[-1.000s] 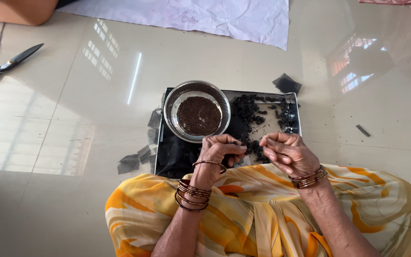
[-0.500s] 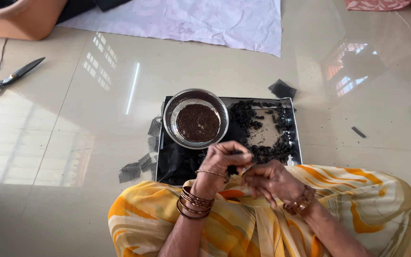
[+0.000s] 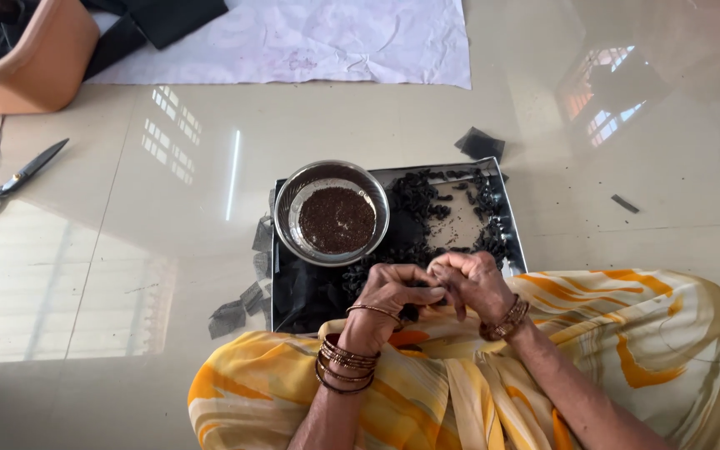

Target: Manually rolling tobacco or herbal mixture into small leaf wrappers.

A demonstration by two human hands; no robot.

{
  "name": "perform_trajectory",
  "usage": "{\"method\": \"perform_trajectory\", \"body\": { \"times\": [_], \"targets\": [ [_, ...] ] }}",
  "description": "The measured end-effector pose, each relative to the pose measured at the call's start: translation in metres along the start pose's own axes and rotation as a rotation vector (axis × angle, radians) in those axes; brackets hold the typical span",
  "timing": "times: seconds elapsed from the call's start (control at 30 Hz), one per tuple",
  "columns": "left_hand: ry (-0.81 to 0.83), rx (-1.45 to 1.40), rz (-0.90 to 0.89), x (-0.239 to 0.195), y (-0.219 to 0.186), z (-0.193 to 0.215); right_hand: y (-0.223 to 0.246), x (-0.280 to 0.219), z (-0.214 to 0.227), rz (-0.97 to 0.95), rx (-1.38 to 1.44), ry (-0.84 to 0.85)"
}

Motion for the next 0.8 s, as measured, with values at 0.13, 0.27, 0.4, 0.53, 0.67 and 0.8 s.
{"method": "perform_trajectory", "body": {
  "times": [0.13,0.27,0.4,0.53,0.67,0.8],
  "targets": [
    [-0.123,0.005,0.003,0.014,0.012,0.018,-0.041,-0.007,0.025,-0.183,0.299,-0.027],
    [-0.224,0.055,0.000,0.022,0.022,0.026,-0.076,-0.014,0.036,-0.062,1.280,0.348],
    [-0.282,-0.014,-0.037,0.030,0.029,0.026,-0.070,-0.012,0.030,0.022,1.464,0.421],
    [-0.307,-0.054,-0.101,0.032,0.030,0.030,-0.062,-0.011,0.024,0.041,1.515,0.325],
    [-0.282,0.042,-0.144,0.030,0.022,0.020,-0.030,-0.015,0.021,0.000,1.538,0.153],
    [-0.245,0.051,-0.187,0.026,0.011,0.014,0.003,-0.019,0.014,-0.043,1.317,-0.002]
  ]
}}
Point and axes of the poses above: each hand's wrist, its own x-axis towards the middle knuckle, its own z-axis out of the back of the hand, y = z × x, the point moved 6 cm from there along x, towards the middle knuckle, and after that the axes turned 3 degrees about -y, right-handed, at the moved point
